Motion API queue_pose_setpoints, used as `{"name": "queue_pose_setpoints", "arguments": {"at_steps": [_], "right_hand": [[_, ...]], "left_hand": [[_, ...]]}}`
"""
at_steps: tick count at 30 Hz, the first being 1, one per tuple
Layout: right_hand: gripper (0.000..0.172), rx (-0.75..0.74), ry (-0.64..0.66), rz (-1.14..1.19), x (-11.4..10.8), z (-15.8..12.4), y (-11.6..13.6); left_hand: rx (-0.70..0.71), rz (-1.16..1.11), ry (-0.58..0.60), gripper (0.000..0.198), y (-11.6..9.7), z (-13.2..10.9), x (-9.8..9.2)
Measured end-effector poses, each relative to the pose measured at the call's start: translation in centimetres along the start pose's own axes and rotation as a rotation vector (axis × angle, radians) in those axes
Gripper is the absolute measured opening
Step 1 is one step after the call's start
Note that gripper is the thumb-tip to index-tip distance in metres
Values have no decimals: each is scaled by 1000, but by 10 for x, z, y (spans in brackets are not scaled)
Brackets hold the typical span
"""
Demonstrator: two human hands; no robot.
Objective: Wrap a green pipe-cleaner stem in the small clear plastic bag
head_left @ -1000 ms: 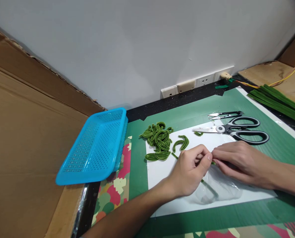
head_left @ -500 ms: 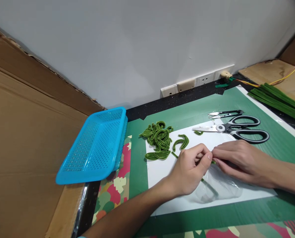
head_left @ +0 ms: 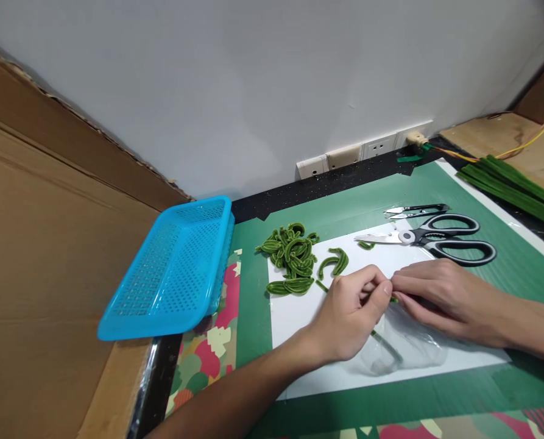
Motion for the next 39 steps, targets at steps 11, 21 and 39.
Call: {"name": "queue_pose_setpoints", "arguments": {"at_steps": [11, 21, 39], "right_hand": [[26, 0, 9, -13, 2, -2, -1], [25, 20, -4, 14, 4, -3, -5], [13, -107, -98, -117, 3, -5, 7]], "left_hand": [[1, 0, -5, 31, 0, -1, -1], [11, -19, 12, 29, -2, 0, 1], [-1, -46, -68, 28, 3, -1, -1]]}}
Point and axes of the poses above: each hand's wrist, its own z-axis towards the middle knuckle, its own x-axis out of the palm, y = z × x, the point moved 7 cm from there along z, towards the middle knuckle, and after that the axes turned 3 degrees about -z, right-handed, at the moved point
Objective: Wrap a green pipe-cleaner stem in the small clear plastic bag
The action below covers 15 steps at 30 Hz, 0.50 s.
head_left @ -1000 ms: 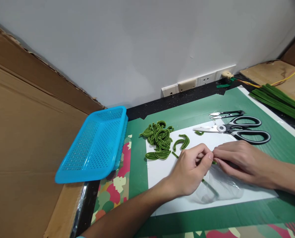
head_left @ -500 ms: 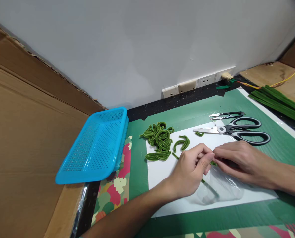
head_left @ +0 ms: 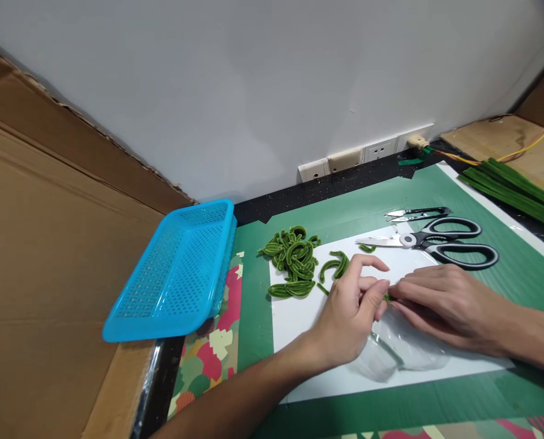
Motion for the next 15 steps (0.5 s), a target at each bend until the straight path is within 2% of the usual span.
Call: {"name": "queue_pose_setpoints", "arguments": {"at_steps": [7, 12, 15], "right_hand": [[16, 26, -43, 6, -4, -1, 1], [16, 74, -149, 7, -11, -5, -4], [12, 96, -192, 9, -13, -7, -6]], "left_hand": [[14, -30, 59, 31, -1, 1, 2], [8, -59, 55, 39, 0, 1, 2], [-4, -51, 47, 38, -1, 0, 3]]}}
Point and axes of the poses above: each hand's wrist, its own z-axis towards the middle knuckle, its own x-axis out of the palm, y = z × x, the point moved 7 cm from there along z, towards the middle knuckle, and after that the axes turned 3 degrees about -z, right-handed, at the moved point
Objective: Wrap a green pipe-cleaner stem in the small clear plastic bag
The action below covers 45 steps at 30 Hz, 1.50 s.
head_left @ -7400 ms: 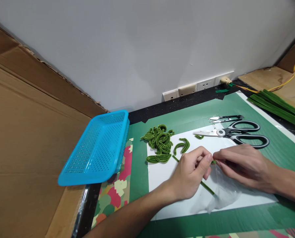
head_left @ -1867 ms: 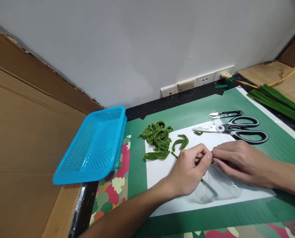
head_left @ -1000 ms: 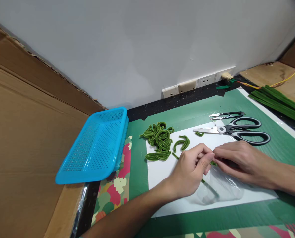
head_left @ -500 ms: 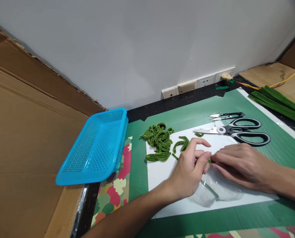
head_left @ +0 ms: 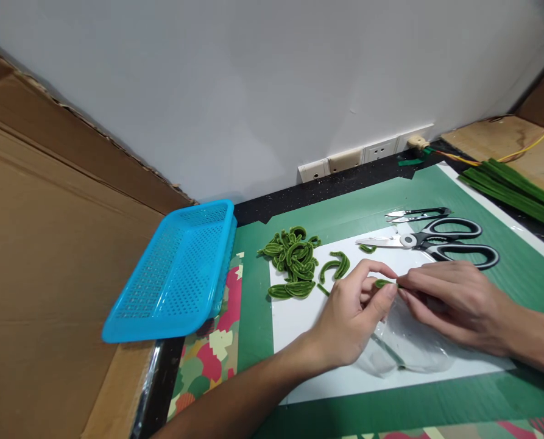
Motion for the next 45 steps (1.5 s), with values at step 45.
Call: {"name": "queue_pose_setpoints", "arguments": {"at_steps": [45], "right_hand": [[16, -5, -34, 37, -5, 5, 2]], "left_hand": [[-34, 95, 52, 39, -3, -2, 1]]}}
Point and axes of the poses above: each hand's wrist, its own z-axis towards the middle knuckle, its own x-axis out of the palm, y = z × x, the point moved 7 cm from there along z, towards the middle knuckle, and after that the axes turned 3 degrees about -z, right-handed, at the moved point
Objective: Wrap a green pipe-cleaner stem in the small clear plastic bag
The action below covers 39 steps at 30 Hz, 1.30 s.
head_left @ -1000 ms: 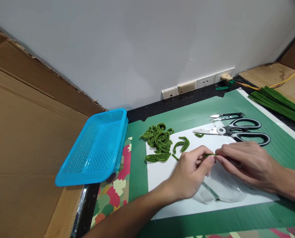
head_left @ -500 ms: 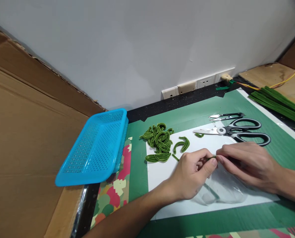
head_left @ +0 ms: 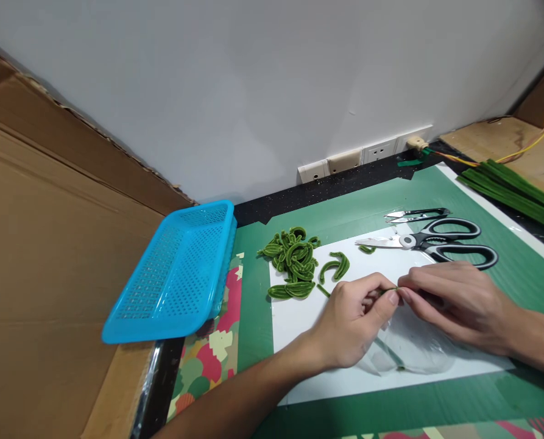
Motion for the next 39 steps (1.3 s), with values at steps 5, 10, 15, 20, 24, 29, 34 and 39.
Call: {"name": "queue_pose_setpoints", "arguments": {"at_steps": [5, 10, 15, 20, 24, 29, 34, 39], "right_hand": [[15, 3, -8, -7, 0, -1, -1], [14, -2, 3, 0, 0, -2, -1], [16, 2, 9, 14, 1, -2, -2], [16, 8, 24, 13, 2, -2, -2], [17, 11, 35, 27, 3, -2, -3], [19, 25, 89, 38, 8, -3, -6], [20, 40, 144, 56, 11, -4, -7], [21, 20, 146, 41, 9, -2, -5]], "left_hand": [[3, 16, -6, 40, 0, 0, 0], [6, 15, -10, 40, 0, 0, 0], [4, 9, -2, 39, 2, 0, 0], [-2, 18, -6, 39, 2, 0, 0], [5, 13, -2, 38, 2, 0, 0], [-12, 25, -21, 40, 5, 0, -1], [-19, 36, -19, 41, 6, 0, -1], [-19, 43, -14, 39, 6, 0, -1]]}}
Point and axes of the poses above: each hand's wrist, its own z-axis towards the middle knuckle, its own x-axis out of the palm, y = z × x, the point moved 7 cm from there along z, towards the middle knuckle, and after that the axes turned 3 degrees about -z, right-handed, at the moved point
